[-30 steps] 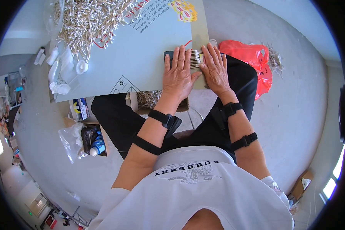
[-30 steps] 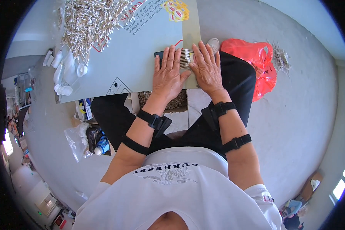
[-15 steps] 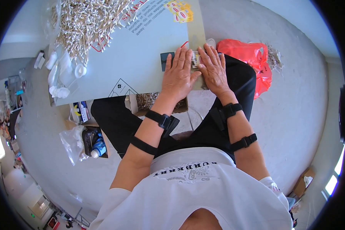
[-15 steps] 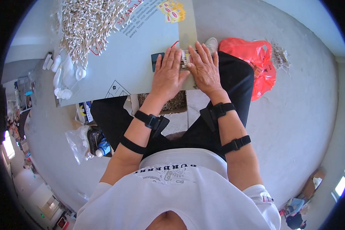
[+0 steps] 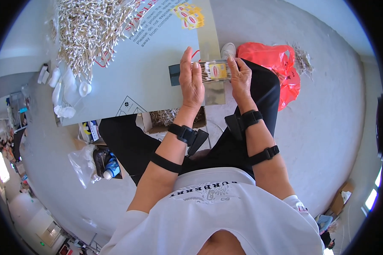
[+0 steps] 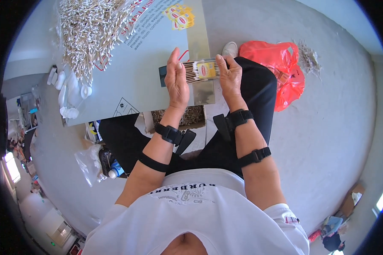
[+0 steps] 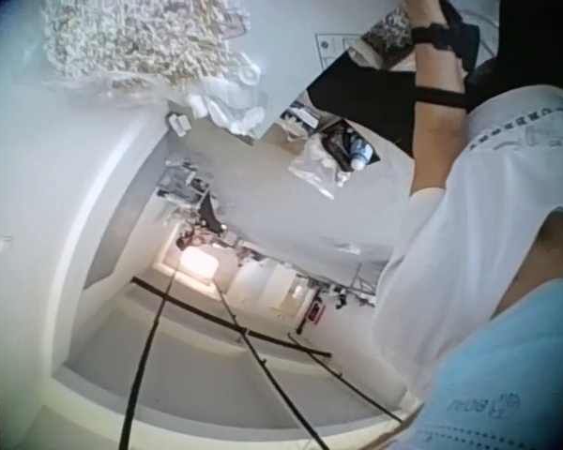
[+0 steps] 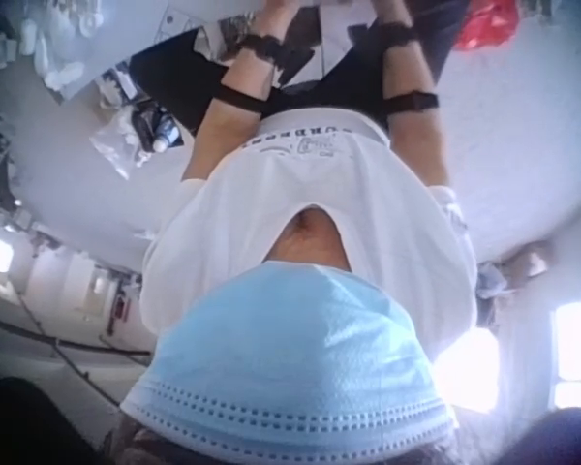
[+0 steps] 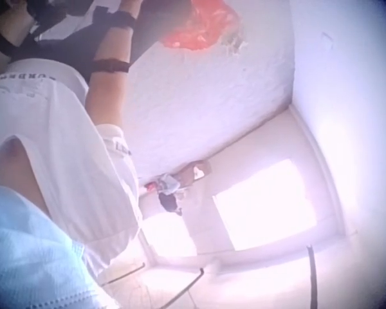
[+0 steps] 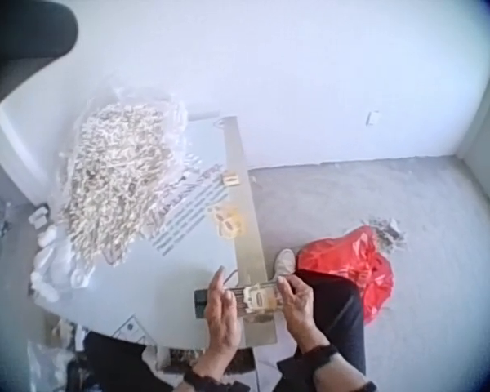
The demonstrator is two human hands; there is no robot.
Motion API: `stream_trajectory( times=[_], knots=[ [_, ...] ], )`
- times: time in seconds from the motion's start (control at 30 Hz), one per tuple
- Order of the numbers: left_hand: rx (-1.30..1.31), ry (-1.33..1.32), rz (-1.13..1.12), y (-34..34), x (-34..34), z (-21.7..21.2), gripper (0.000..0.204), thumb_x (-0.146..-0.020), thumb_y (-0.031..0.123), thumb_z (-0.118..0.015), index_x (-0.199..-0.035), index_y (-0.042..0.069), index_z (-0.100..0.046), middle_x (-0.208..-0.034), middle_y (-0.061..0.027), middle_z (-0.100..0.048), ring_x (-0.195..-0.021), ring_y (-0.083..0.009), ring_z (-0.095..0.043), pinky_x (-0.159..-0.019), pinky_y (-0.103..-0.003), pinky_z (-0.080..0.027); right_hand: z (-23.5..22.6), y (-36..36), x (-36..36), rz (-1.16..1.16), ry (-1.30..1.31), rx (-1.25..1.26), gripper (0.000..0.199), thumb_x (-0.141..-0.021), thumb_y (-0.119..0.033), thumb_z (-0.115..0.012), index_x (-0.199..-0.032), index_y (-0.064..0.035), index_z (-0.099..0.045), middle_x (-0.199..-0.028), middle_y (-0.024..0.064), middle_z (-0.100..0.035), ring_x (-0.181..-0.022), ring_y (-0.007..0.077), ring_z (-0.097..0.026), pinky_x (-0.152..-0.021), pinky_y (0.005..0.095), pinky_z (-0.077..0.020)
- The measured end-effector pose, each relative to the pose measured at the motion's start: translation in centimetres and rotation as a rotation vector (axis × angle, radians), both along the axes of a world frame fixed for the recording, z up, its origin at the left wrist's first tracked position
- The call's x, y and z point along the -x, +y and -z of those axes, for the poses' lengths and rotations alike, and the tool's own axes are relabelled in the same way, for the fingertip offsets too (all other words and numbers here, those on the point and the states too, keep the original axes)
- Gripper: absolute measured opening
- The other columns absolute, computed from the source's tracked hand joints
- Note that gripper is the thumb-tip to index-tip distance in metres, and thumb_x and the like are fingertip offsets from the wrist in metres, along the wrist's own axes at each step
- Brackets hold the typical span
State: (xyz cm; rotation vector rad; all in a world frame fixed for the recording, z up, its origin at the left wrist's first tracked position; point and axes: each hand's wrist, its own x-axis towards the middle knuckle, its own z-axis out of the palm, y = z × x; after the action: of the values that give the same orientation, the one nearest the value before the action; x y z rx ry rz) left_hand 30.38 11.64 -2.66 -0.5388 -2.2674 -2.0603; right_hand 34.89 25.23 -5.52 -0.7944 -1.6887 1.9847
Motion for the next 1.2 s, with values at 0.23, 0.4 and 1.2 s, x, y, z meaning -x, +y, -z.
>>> stream_trajectory(
  times=[0.23, 0.4, 1.2],
  knots=[
    [-0.113, -0.106, 0.010, 1.6, -0.5, -0.2, 0.050, -0.103, 0.031, -0.039, -0.139, -0.003, -0.039, -0.141, -0.0163, -0.042, -0.131, -0.0237, -0.039, -0.110, -0.034, -0.028, 0.0, -0.1, 0.2, 0.054, 0.041, 0.023, 0.034, -0.097, -0.029, -0.060, -0.075, -0.0029, -0.058, -0.067, -0.0074, -0.044, -0.066, 0.0044, -0.036, -0.058, 0.0237, -0.0341],
    [-0.181, -0.121, 0.014, 3.1, -0.9, 0.3, 0.052, -0.102, 0.033, -0.040, -0.139, -0.003, -0.039, -0.142, -0.0174, -0.041, -0.132, -0.0236, -0.038, -0.111, -0.035, -0.027, -0.4, -0.7, 0.7, 0.072, 0.018, -0.039, 0.036, -0.098, -0.028, -0.058, -0.071, -0.0046, -0.055, -0.066, -0.0077, -0.040, -0.065, 0.0040, -0.033, -0.054, 0.0243, -0.0309],
    [0.936, 0.185, -0.753, -15.9, 16.8, 1.7, 0.025, -0.072, 0.023, -0.071, -0.092, 0.012, -0.062, -0.105, -0.0084, -0.056, -0.105, -0.0343, -0.049, -0.082, -0.051, -0.041, -4.7, -8.1, 5.7, -0.323, 0.088, -0.652, 0.020, -0.082, 0.002, -0.062, -0.102, 0.0018, -0.060, -0.102, 0.0135, -0.059, -0.079, 0.0241, -0.060, -0.072, 0.0333, -0.0507]
  ],
)
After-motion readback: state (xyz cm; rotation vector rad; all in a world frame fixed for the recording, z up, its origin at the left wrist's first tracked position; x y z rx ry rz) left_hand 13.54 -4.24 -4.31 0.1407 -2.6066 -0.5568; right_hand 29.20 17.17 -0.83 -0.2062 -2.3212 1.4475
